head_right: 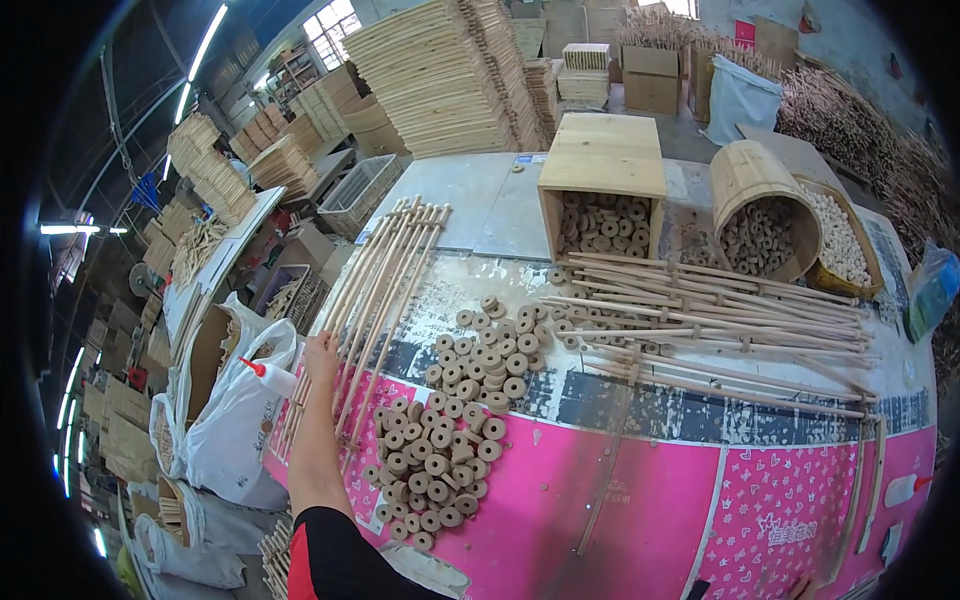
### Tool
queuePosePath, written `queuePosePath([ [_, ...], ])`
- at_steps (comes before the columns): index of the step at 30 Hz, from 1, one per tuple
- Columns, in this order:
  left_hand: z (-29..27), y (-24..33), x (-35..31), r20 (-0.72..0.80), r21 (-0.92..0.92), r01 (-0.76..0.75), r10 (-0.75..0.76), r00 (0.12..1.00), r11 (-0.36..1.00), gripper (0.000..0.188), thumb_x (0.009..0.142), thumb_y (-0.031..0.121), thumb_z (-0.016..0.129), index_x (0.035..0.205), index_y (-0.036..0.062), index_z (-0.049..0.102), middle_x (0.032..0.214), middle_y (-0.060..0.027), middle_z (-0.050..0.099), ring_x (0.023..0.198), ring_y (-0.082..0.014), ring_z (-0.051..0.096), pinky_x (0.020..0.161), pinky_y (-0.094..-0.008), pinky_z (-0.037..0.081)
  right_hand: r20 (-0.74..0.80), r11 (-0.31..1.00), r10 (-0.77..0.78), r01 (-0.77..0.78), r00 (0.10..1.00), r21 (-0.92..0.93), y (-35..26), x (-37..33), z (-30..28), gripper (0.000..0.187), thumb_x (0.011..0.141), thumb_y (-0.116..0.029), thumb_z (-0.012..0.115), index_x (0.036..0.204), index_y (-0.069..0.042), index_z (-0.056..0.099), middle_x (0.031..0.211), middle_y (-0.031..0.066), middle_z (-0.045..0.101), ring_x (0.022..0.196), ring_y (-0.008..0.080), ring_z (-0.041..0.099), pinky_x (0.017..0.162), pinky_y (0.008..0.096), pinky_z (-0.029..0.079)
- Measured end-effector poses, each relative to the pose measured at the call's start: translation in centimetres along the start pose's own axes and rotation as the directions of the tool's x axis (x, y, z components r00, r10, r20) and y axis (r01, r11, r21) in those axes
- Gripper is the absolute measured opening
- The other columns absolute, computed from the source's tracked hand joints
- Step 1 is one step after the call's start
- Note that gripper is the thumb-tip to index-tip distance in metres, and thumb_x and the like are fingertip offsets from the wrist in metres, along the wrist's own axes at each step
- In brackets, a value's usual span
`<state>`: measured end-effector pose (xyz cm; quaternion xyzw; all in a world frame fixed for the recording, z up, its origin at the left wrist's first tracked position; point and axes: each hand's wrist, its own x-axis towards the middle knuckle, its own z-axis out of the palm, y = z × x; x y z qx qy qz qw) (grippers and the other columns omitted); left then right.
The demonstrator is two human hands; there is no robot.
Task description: Assembling wooden racks by gluing small rings onto wooden rods.
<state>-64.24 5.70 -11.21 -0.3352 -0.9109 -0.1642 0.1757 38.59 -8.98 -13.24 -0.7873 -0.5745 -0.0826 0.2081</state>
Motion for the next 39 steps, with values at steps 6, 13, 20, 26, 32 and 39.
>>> queuePosePath([
  [6, 0.1, -8.5, 4.4, 0.136, 0.018, -0.196, 0.192, 0.972, 0.980, 0.051, 0.084, 0.022, 0.067, 0.135, 0.0152, 0.064, 0.112, -0.0251, 0.068, 0.108, -0.0412, 0.067, 0.091, -0.0556, 0.053, -0.039, 0.952, 0.199, -0.184, 0.979, 0.245, 1.8, -0.6, 4.1, 0.026, 0.108, -0.021, 0.053, 0.104, 0.002, 0.063, 0.086, 0.0226, 0.062, 0.077, 0.0373, 0.060, 0.073, 0.0438, 0.048],
  [13, -3.4, 16.0, -3.2, -0.059, -0.358, -0.465, 0.478, 0.877, 0.810, 0.065, 0.086, 0.005, 0.072, 0.148, 0.0124, 0.054, 0.139, -0.0193, 0.061, 0.128, -0.0367, 0.058, 0.109, -0.0449, 0.047, -0.083, 0.992, 0.092, -0.083, 0.992, 0.097, -0.8, 0.1, 0.8, 0.020, 0.104, -0.019, 0.058, 0.101, 0.000, 0.063, 0.090, 0.0193, 0.065, 0.081, 0.0356, 0.064, 0.073, 0.0423, 0.049],
  [20, -8.1, 44.6, -25.5, -0.145, -0.695, -0.712, 0.950, 0.278, 0.102, 0.058, 0.082, 0.012, 0.077, 0.137, 0.0171, 0.062, 0.141, -0.0128, 0.059, 0.131, -0.0346, 0.056, 0.109, -0.0478, 0.044, -0.056, 0.983, 0.138, -0.130, 0.989, 0.132, -2.6, 0.3, -0.2, 0.017, 0.101, -0.016, 0.061, 0.094, -0.001, 0.062, 0.084, 0.0175, 0.061, 0.076, 0.0348, 0.063, 0.068, 0.0416, 0.048],
  [26, -5.2, 53.0, -32.4, -0.082, -0.588, -0.805, 0.983, 0.162, 0.084, 0.045, 0.086, 0.017, 0.076, 0.130, 0.0165, 0.065, 0.141, -0.0135, 0.056, 0.131, -0.0349, 0.054, 0.115, -0.0475, 0.040, -0.093, 0.967, 0.127, -0.103, 0.988, 0.232, -2.8, 0.3, -0.3, 0.015, 0.101, -0.014, 0.060, 0.095, -0.001, 0.063, 0.084, 0.0156, 0.063, 0.076, 0.0328, 0.063, 0.068, 0.0401, 0.048],
  [32, -4.0, 54.5, -32.3, -0.153, -0.572, -0.819, 0.974, 0.169, 0.053, 0.028, 0.085, 0.015, 0.072, 0.112, 0.0149, 0.070, 0.114, -0.0104, 0.062, 0.111, -0.0321, 0.061, 0.100, -0.0472, 0.047, -0.078, 0.957, 0.140, -0.114, 0.987, 0.267, -3.0, 0.7, 0.0, 0.018, 0.104, -0.015, 0.058, 0.095, -0.001, 0.064, 0.084, 0.0162, 0.064, 0.077, 0.0331, 0.064, 0.069, 0.0401, 0.048],
  [39, -9.4, 51.2, -31.0, -0.203, -0.617, -0.786, 0.955, 0.214, 0.045, 0.018, 0.087, 0.018, 0.067, 0.105, 0.0147, 0.069, 0.108, -0.0117, 0.060, 0.103, -0.0304, 0.063, 0.087, -0.0456, 0.048, -0.009, 0.951, 0.149, -0.141, 0.989, 0.274, 2.3, -1.2, 2.1, 0.027, 0.107, -0.022, 0.056, 0.109, 0.003, 0.065, 0.097, 0.0232, 0.067, 0.086, 0.0385, 0.064, 0.078, 0.0445, 0.050],
])
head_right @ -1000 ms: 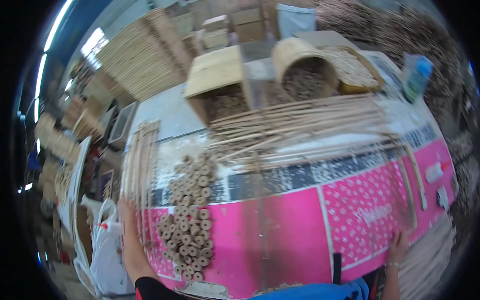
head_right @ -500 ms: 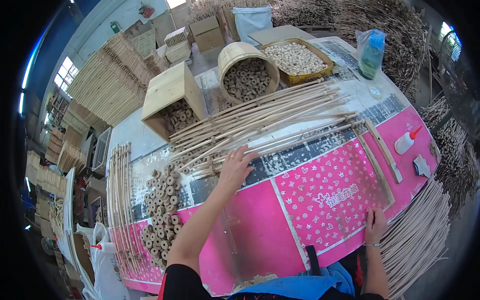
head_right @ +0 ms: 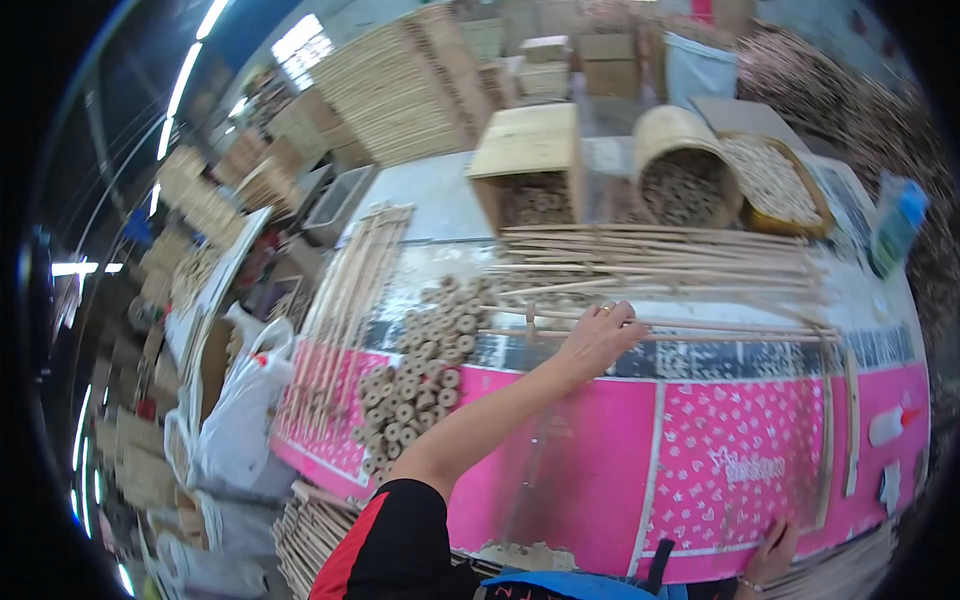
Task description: Assembling wooden racks by gluing small rings onto wooden rods.
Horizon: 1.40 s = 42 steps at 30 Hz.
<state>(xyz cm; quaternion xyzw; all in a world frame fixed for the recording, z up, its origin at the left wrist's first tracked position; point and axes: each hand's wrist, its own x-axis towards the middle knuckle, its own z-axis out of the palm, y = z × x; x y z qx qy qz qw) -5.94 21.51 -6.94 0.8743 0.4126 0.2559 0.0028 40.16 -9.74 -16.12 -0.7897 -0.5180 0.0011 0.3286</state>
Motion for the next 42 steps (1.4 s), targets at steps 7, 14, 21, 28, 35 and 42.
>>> queuePosePath([
  [7, -18.0, -7.0, -8.5, -0.270, -0.022, 0.366, -0.358, 0.894, 0.931, 0.022, 0.088, 0.001, 0.064, 0.107, 0.0111, 0.072, 0.100, -0.0082, 0.062, 0.086, -0.0243, 0.067, 0.073, -0.0383, 0.054, 0.011, 0.872, -0.364, 0.345, 0.931, -0.346, 4.3, 0.6, 1.9, 0.045, 0.104, -0.049, 0.058, 0.127, -0.011, 0.068, 0.118, 0.0200, 0.071, 0.088, 0.0350, 0.067, 0.071, 0.0476, 0.052],
  [14, -29.3, -17.8, -22.2, -0.636, 0.173, 0.756, -0.515, 0.575, 0.631, 0.014, 0.093, 0.018, 0.070, 0.105, 0.0120, 0.076, 0.098, -0.0113, 0.064, 0.088, -0.0312, 0.066, 0.078, -0.0458, 0.051, 0.005, 0.978, -0.132, 0.132, 0.991, -0.163, -4.6, 1.3, -1.1, 0.034, 0.105, -0.028, 0.056, 0.105, 0.003, 0.070, 0.087, 0.0245, 0.068, 0.073, 0.0422, 0.064, 0.065, 0.0489, 0.050],
  [21, -25.6, -24.2, -30.9, -0.681, 0.346, 0.922, -0.630, 0.374, 0.173, 0.014, 0.094, 0.024, 0.069, 0.105, 0.0167, 0.072, 0.106, -0.0078, 0.060, 0.104, -0.0299, 0.061, 0.086, -0.0489, 0.049, -0.022, 0.977, -0.140, 0.135, 0.990, -0.165, -4.4, 1.3, -1.0, 0.035, 0.106, -0.028, 0.055, 0.107, 0.003, 0.069, 0.089, 0.0233, 0.069, 0.075, 0.0404, 0.065, 0.068, 0.0470, 0.052],
  [28, -21.8, -26.0, -33.2, -0.618, 0.412, 0.910, -0.721, 0.312, 0.040, 0.015, 0.094, 0.027, 0.069, 0.104, 0.0161, 0.071, 0.109, -0.0090, 0.060, 0.104, -0.0307, 0.063, 0.084, -0.0502, 0.050, 0.018, 0.986, -0.050, 0.052, 0.999, -0.156, -5.3, 0.9, -1.4, 0.033, 0.107, -0.027, 0.054, 0.109, 0.003, 0.069, 0.092, 0.0223, 0.070, 0.079, 0.0390, 0.067, 0.072, 0.0455, 0.054],
  [35, -20.4, -27.8, -36.4, -0.594, 0.547, 0.831, -0.652, 0.470, 0.101, 0.013, 0.097, 0.025, 0.063, 0.107, 0.0196, 0.068, 0.107, -0.0123, 0.060, 0.091, -0.0358, 0.067, 0.075, -0.0522, 0.053, 0.026, 0.992, 0.084, -0.082, 0.996, -0.096, 0.1, -0.1, 0.1, 0.030, 0.108, -0.021, 0.054, 0.113, 0.006, 0.064, 0.099, 0.0255, 0.067, 0.090, 0.0379, 0.064, 0.082, 0.0428, 0.050],
  [42, -21.0, -27.0, -33.6, -0.572, 0.583, 0.789, -0.593, 0.567, 0.192, 0.055, 0.091, 0.017, 0.072, 0.144, 0.0159, 0.059, 0.137, -0.0160, 0.061, 0.121, -0.0348, 0.062, 0.099, -0.0492, 0.050, -0.068, 0.987, -0.066, 0.056, 0.995, -0.148, -4.1, 0.8, 0.1, 0.019, 0.104, -0.018, 0.058, 0.097, 0.000, 0.063, 0.085, 0.0189, 0.063, 0.076, 0.0360, 0.062, 0.070, 0.0418, 0.048],
])
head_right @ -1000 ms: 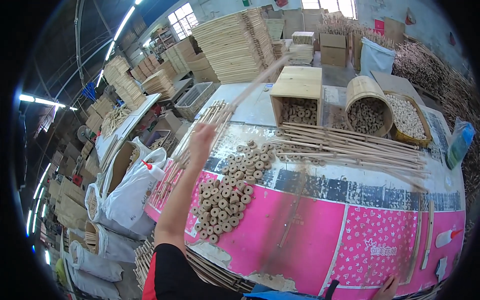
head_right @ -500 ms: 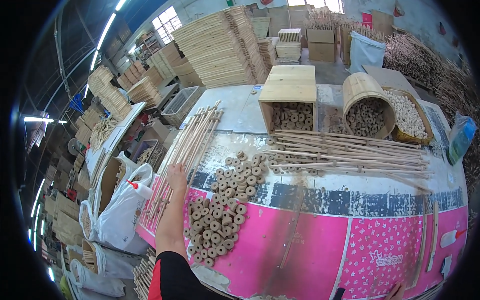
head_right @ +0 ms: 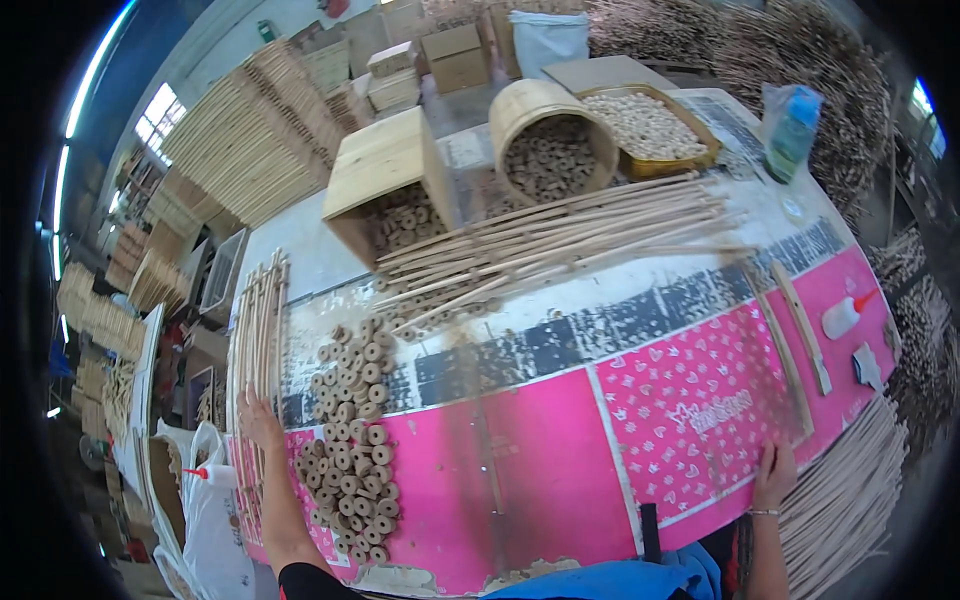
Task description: Assembling wooden racks by gluing small rings onto wooden rods.
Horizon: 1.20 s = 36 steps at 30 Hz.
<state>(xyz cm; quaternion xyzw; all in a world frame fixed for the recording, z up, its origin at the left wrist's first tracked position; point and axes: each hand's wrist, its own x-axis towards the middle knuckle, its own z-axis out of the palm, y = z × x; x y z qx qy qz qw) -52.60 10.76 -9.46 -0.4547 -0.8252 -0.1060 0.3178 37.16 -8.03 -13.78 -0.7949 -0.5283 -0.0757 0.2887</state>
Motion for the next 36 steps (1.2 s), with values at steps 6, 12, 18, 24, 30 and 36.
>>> queuePosePath([
  [6, -9.0, 28.1, -1.9, 0.087, -0.569, -0.422, 0.562, 0.823, 0.706, 0.072, 0.084, 0.010, 0.076, 0.151, 0.0129, 0.051, 0.146, -0.0144, 0.057, 0.139, -0.0333, 0.050, 0.114, -0.0468, 0.038, 0.004, 0.998, 0.057, -0.057, 0.998, 0.015, -1.2, 0.2, -1.7, 0.016, 0.101, -0.016, 0.061, 0.095, -0.001, 0.062, 0.083, 0.0191, 0.062, 0.074, 0.0362, 0.062, 0.067, 0.0434, 0.047],
  [12, -13.2, 48.8, -5.3, -0.062, -0.643, -0.644, 0.811, 0.582, 0.414, 0.113, 0.075, 0.032, 0.090, 0.165, 0.0159, 0.022, 0.165, -0.0195, 0.031, 0.153, -0.0355, 0.030, 0.124, -0.0553, 0.025, -0.014, 0.991, 0.047, -0.045, 0.999, 0.123, -2.1, 0.4, -1.2, 0.010, 0.095, -0.010, 0.066, 0.091, -0.001, 0.064, 0.083, 0.0174, 0.064, 0.076, 0.0359, 0.064, 0.067, 0.0426, 0.049],
  [18, -10.2, 58.0, 1.2, 0.268, -0.509, -0.666, 0.836, 0.479, 0.545, 0.152, 0.056, 0.073, 0.087, 0.164, -0.0015, 0.009, 0.166, -0.0302, 0.021, 0.155, -0.0448, 0.020, 0.125, -0.0559, 0.019, -0.004, 0.985, 0.048, -0.046, 0.999, 0.167, -2.8, 0.7, -2.2, 0.008, 0.091, -0.007, 0.069, 0.087, -0.001, 0.064, 0.077, 0.0156, 0.061, 0.073, 0.0349, 0.062, 0.064, 0.0439, 0.046],
  [24, -10.1, 60.2, 4.6, 0.478, -0.521, -0.663, 0.827, 0.295, 0.537, 0.160, 0.050, 0.087, 0.079, 0.164, -0.0019, 0.011, 0.164, -0.0311, 0.023, 0.153, -0.0458, 0.023, 0.125, -0.0521, 0.023, 0.052, 0.980, 0.092, -0.100, 0.994, 0.174, -2.6, 0.9, -2.9, 0.007, 0.088, -0.006, 0.070, 0.085, -0.002, 0.065, 0.076, 0.0145, 0.061, 0.072, 0.0344, 0.061, 0.064, 0.0436, 0.046],
  [30, -11.2, 59.1, 4.9, 0.429, -0.543, -0.715, 0.878, 0.213, 0.440, 0.139, 0.056, 0.058, 0.092, 0.163, 0.0033, 0.020, 0.157, -0.0271, 0.039, 0.143, -0.0445, 0.043, 0.116, -0.0470, 0.040, 0.102, 0.979, 0.096, -0.113, 0.990, 0.172, -2.5, 1.5, -2.8, 0.006, 0.085, -0.008, 0.071, 0.085, -0.004, 0.066, 0.078, 0.0134, 0.061, 0.073, 0.0340, 0.061, 0.066, 0.0439, 0.046],
  [36, -12.4, 58.5, 1.2, 0.159, -0.492, -0.803, 0.941, 0.297, 0.337, 0.107, 0.066, 0.021, 0.082, 0.160, 0.0165, 0.030, 0.117, -0.0185, 0.066, 0.103, -0.0372, 0.068, 0.093, -0.0520, 0.049, 0.085, 0.973, 0.087, -0.103, 0.993, 0.206, -2.3, 1.7, -3.1, 0.007, 0.084, -0.009, 0.072, 0.086, -0.005, 0.067, 0.078, 0.0128, 0.061, 0.072, 0.0337, 0.061, 0.066, 0.0434, 0.046],
])
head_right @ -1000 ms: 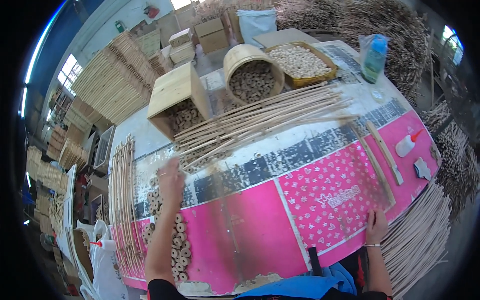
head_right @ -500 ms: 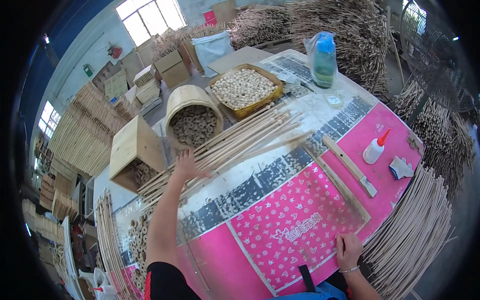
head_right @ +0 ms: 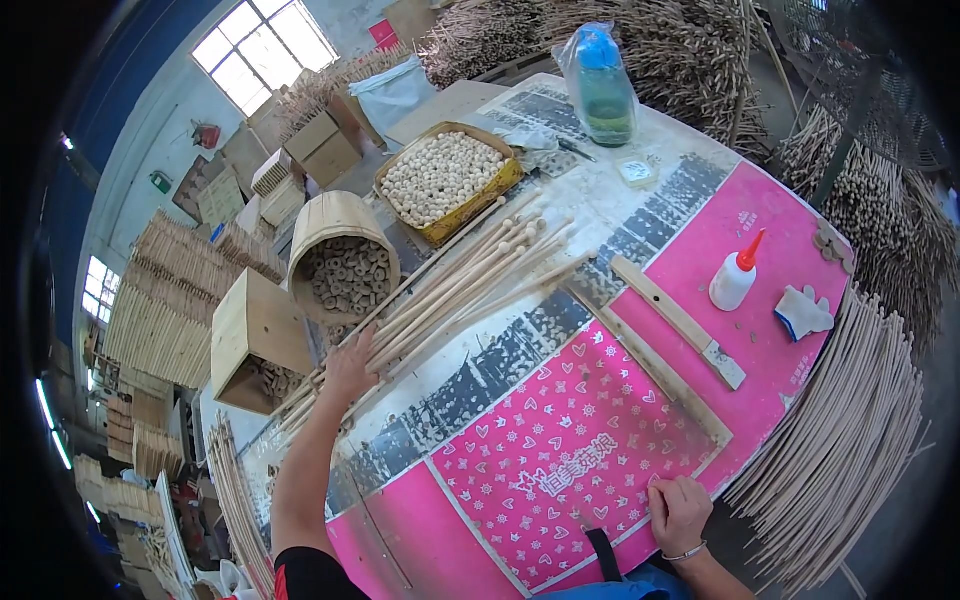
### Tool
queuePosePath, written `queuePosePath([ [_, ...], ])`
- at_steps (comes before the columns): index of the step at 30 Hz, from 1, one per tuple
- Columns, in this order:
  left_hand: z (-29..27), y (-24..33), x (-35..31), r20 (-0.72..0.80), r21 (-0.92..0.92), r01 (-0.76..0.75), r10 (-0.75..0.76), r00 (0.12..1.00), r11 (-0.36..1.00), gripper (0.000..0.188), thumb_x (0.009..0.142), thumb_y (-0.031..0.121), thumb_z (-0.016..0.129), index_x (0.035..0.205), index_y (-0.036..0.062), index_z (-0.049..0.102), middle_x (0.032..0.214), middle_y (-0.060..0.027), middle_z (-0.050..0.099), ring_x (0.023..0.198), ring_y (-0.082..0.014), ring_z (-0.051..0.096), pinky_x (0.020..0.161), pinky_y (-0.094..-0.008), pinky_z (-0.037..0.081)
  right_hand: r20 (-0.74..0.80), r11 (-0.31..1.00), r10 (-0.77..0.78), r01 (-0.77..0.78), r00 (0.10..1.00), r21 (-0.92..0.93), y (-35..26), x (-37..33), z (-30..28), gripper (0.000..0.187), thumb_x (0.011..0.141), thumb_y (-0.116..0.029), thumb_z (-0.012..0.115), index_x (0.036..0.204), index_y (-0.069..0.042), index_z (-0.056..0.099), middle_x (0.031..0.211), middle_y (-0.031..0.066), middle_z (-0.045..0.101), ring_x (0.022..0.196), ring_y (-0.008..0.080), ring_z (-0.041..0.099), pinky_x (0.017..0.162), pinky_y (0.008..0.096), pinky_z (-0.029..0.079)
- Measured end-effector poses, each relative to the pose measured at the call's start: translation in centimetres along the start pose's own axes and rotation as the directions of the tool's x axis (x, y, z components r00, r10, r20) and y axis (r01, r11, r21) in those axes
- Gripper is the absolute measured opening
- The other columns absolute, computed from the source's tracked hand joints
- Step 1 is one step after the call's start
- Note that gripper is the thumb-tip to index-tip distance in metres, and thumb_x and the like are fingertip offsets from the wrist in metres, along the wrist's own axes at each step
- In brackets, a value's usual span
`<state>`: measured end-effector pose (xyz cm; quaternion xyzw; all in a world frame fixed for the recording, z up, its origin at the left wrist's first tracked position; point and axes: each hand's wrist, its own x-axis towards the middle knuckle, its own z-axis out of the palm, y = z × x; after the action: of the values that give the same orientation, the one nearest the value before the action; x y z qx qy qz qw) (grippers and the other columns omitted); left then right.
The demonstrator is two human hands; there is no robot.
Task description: Assembling wooden racks by gluing small rings onto wooden rods.
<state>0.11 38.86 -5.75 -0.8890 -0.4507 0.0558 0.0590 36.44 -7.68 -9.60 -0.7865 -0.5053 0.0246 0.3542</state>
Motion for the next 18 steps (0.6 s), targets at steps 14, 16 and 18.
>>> queuePosePath([
  [14, -9.0, 3.9, -2.5, -0.308, -0.023, 0.044, -0.049, 0.950, 0.999, 0.075, 0.071, 0.002, 0.066, 0.142, 0.0209, 0.053, 0.079, -0.0151, 0.071, 0.079, -0.0367, 0.070, 0.080, -0.0473, 0.051, -0.037, 0.998, -0.022, 0.024, 0.999, 0.055, 0.2, -0.6, -0.1, 0.007, 0.086, -0.010, 0.072, 0.087, -0.004, 0.068, 0.078, 0.0131, 0.063, 0.072, 0.0333, 0.062, 0.066, 0.0431, 0.047],
  [16, -10.4, 5.8, -4.2, -0.291, -0.034, -0.016, 0.006, 0.957, 0.999, 0.076, 0.072, 0.002, 0.066, 0.144, 0.0216, 0.052, 0.083, -0.0153, 0.072, 0.080, -0.0365, 0.070, 0.080, -0.0472, 0.050, -0.047, 0.998, -0.032, 0.035, 0.998, 0.059, 0.2, -0.5, 0.1, 0.007, 0.086, -0.010, 0.072, 0.087, -0.004, 0.068, 0.078, 0.0130, 0.063, 0.073, 0.0331, 0.062, 0.066, 0.0429, 0.047],
  [18, -12.2, 8.9, -6.8, -0.287, -0.003, -0.023, 0.022, 0.958, 1.000, 0.072, 0.075, 0.001, 0.065, 0.143, 0.0207, 0.054, 0.094, -0.0148, 0.073, 0.088, -0.0342, 0.070, 0.085, -0.0465, 0.049, -0.065, 0.997, -0.045, 0.049, 0.997, 0.063, 0.2, -0.5, -0.1, 0.007, 0.086, -0.010, 0.072, 0.087, -0.005, 0.068, 0.079, 0.0126, 0.064, 0.073, 0.0325, 0.063, 0.067, 0.0424, 0.048],
])
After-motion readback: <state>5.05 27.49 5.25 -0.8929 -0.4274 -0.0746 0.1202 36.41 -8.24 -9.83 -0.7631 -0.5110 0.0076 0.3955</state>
